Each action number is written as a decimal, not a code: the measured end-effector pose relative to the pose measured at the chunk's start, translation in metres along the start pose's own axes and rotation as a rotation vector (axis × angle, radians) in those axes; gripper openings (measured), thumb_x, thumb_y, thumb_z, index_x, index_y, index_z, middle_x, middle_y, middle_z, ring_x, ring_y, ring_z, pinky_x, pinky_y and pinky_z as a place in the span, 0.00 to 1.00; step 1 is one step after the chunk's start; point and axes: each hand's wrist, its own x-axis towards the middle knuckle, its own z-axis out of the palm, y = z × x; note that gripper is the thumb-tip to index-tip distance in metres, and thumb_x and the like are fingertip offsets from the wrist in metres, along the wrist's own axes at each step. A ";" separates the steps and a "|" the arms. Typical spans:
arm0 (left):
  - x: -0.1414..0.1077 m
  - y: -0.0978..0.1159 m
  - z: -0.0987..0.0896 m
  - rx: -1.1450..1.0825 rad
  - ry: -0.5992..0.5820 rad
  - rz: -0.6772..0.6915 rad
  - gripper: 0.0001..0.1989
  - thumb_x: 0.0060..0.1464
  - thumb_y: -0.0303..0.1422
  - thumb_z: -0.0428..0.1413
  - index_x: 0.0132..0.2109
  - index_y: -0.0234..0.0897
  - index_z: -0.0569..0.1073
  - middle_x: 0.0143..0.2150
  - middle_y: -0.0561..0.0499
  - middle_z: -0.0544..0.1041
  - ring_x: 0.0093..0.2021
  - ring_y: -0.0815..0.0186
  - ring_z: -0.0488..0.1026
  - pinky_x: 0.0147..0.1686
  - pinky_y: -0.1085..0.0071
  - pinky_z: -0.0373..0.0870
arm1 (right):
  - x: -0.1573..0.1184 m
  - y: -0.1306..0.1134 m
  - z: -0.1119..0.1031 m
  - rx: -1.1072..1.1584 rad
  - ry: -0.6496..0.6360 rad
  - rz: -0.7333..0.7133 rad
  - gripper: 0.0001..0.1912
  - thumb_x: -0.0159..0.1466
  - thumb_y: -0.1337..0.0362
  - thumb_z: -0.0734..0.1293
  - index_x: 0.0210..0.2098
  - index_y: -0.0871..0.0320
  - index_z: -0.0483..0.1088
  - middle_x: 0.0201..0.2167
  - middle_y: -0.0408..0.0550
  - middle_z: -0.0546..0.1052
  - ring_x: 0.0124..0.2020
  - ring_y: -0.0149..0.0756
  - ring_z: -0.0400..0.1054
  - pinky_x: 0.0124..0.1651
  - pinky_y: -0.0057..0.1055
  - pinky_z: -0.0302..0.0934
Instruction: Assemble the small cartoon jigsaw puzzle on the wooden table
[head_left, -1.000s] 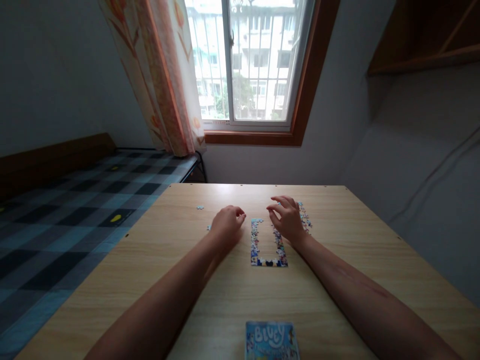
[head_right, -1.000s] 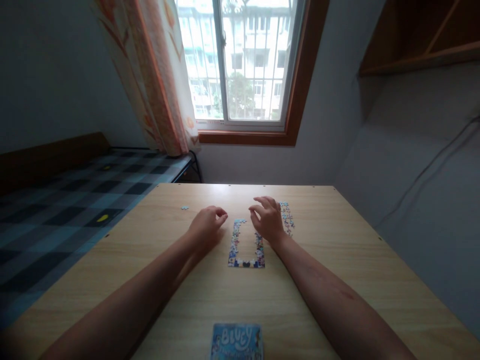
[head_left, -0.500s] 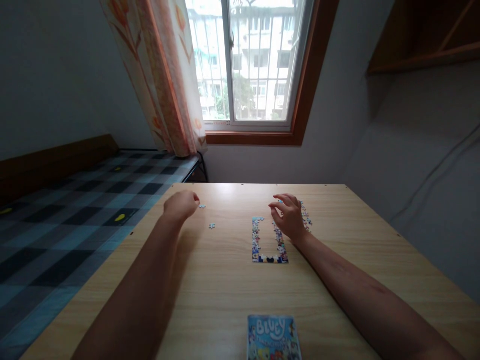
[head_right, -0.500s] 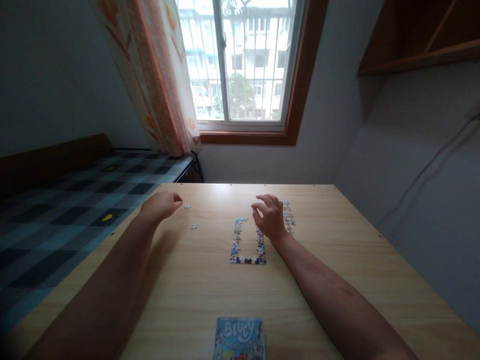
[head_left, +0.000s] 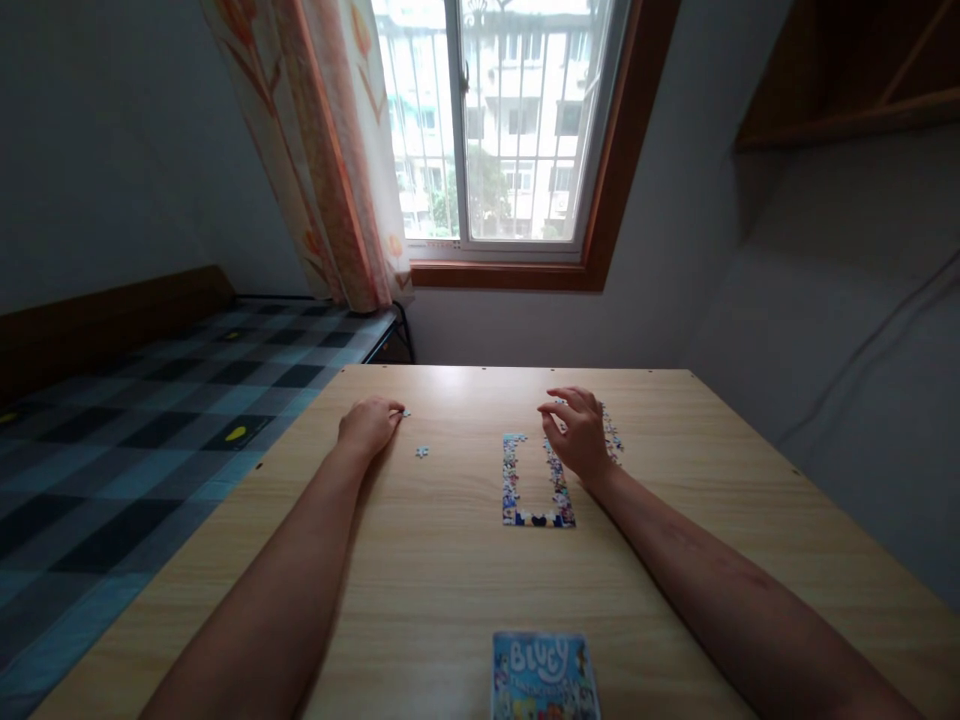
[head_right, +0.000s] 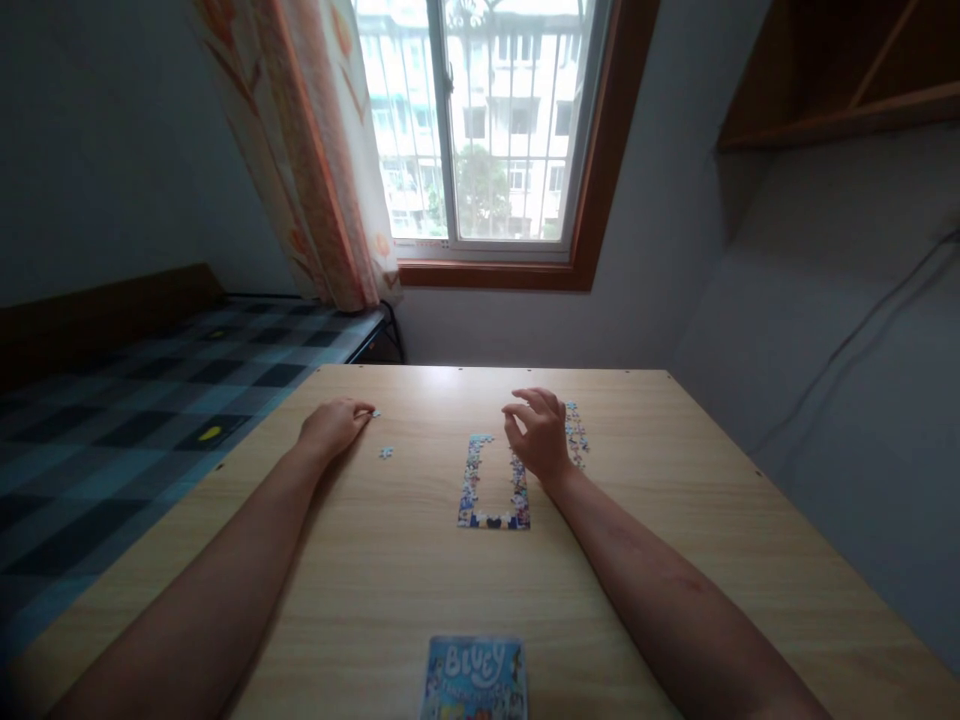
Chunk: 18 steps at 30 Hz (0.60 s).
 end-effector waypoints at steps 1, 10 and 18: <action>0.000 0.000 -0.001 0.005 0.001 -0.004 0.17 0.62 0.40 0.51 0.51 0.48 0.82 0.56 0.49 0.80 0.54 0.56 0.74 0.49 0.68 0.69 | 0.000 0.000 0.000 -0.003 -0.004 0.000 0.07 0.66 0.66 0.67 0.36 0.51 0.79 0.49 0.47 0.79 0.56 0.46 0.66 0.61 0.45 0.56; 0.002 0.007 -0.004 0.009 -0.011 0.027 0.14 0.60 0.35 0.52 0.46 0.43 0.82 0.52 0.47 0.81 0.52 0.57 0.76 0.48 0.69 0.69 | 0.000 0.000 -0.002 0.007 -0.017 -0.003 0.06 0.66 0.66 0.68 0.37 0.51 0.78 0.49 0.47 0.79 0.56 0.46 0.66 0.60 0.44 0.56; 0.005 0.016 -0.013 -0.016 -0.179 0.073 0.13 0.54 0.32 0.55 0.42 0.41 0.83 0.46 0.46 0.83 0.47 0.57 0.78 0.44 0.70 0.69 | 0.001 0.000 -0.003 0.022 -0.030 -0.018 0.07 0.67 0.66 0.67 0.37 0.51 0.79 0.49 0.48 0.79 0.57 0.46 0.65 0.61 0.44 0.56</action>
